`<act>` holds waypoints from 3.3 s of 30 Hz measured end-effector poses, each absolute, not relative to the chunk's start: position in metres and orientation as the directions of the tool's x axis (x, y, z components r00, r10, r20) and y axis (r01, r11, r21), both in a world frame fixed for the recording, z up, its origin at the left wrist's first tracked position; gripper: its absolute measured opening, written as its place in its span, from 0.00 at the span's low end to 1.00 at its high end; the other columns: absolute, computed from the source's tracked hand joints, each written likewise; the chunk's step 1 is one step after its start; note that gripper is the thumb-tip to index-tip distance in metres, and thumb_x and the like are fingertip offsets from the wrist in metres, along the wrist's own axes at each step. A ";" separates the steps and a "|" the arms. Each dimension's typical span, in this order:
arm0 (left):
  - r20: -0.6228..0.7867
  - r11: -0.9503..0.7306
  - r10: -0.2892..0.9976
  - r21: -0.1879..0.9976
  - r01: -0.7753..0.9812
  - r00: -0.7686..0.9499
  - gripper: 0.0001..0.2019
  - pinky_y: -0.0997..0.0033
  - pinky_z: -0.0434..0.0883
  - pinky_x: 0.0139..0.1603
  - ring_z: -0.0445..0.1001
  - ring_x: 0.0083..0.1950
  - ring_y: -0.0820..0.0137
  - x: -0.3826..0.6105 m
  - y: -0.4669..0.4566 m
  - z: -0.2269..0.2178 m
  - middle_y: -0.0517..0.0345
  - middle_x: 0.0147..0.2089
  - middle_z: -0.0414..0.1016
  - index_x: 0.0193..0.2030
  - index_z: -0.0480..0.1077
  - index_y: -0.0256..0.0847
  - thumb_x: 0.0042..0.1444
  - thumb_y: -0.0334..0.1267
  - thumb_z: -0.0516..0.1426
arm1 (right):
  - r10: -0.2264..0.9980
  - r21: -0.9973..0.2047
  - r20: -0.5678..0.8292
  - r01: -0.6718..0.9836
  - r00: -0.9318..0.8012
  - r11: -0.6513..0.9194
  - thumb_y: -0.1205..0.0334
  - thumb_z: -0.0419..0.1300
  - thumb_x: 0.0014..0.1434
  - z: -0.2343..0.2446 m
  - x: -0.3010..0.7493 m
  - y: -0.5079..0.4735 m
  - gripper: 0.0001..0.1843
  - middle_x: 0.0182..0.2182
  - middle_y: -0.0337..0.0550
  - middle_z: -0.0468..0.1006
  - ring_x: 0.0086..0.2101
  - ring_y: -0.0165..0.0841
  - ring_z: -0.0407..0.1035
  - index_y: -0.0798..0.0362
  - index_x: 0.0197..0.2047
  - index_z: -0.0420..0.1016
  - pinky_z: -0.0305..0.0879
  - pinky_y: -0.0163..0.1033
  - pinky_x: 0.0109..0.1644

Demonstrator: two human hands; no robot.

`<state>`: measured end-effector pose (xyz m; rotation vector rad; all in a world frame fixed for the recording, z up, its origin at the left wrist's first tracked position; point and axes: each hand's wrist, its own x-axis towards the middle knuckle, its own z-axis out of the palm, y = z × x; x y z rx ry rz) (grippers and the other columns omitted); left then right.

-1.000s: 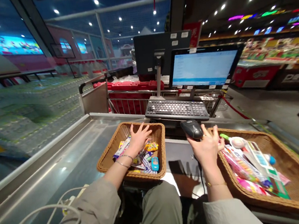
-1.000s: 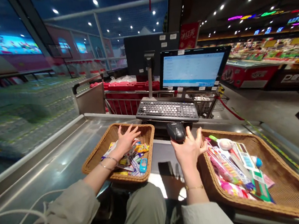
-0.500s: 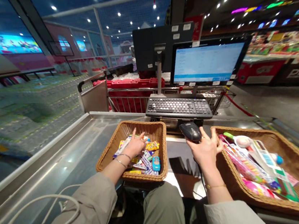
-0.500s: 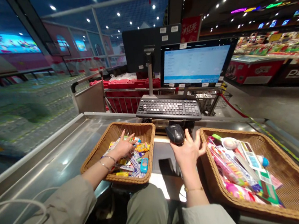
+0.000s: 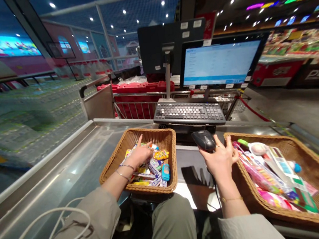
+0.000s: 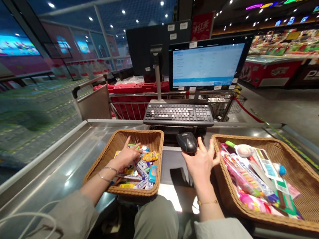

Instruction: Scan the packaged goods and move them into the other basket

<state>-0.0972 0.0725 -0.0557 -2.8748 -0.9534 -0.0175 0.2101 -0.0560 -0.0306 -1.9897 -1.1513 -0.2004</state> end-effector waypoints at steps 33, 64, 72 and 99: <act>0.002 -0.477 0.872 -0.221 0.850 0.490 0.25 0.19 0.27 0.65 0.44 0.77 0.42 -0.098 0.073 -0.051 0.43 0.75 0.54 0.56 0.73 0.45 0.51 0.45 0.67 | 0.641 -0.568 0.530 0.794 0.555 -0.218 0.45 0.59 0.53 -0.031 0.213 -0.059 0.21 0.57 0.52 0.76 0.67 0.51 0.49 0.51 0.40 0.81 0.36 0.66 0.67; -0.082 -0.512 0.857 -0.023 0.859 0.509 0.12 0.17 0.30 0.63 0.49 0.75 0.41 -0.067 0.087 -0.083 0.51 0.71 0.64 0.46 0.80 0.57 0.56 0.50 0.64 | 0.671 -0.545 0.490 0.797 0.556 -0.263 0.46 0.59 0.53 -0.036 0.214 -0.061 0.21 0.59 0.52 0.73 0.66 0.52 0.49 0.51 0.41 0.81 0.37 0.66 0.67; -0.059 -0.486 0.873 -0.032 0.873 0.484 0.11 0.18 0.30 0.64 0.55 0.73 0.42 -0.067 0.086 -0.086 0.51 0.67 0.70 0.42 0.80 0.51 0.56 0.51 0.63 | 0.660 -0.552 0.500 0.794 0.561 -0.256 0.44 0.57 0.53 -0.036 0.213 -0.061 0.23 0.60 0.53 0.72 0.66 0.51 0.50 0.51 0.42 0.81 0.38 0.65 0.66; 0.340 -0.503 0.790 -0.114 0.857 0.510 0.07 0.15 0.30 0.65 0.53 0.75 0.45 -0.062 0.070 -0.026 0.48 0.68 0.68 0.37 0.77 0.43 0.64 0.36 0.57 | 0.671 -0.505 0.554 0.840 0.492 -0.199 0.45 0.56 0.54 -0.036 0.203 -0.063 0.20 0.55 0.52 0.77 0.67 0.52 0.49 0.50 0.36 0.82 0.38 0.67 0.65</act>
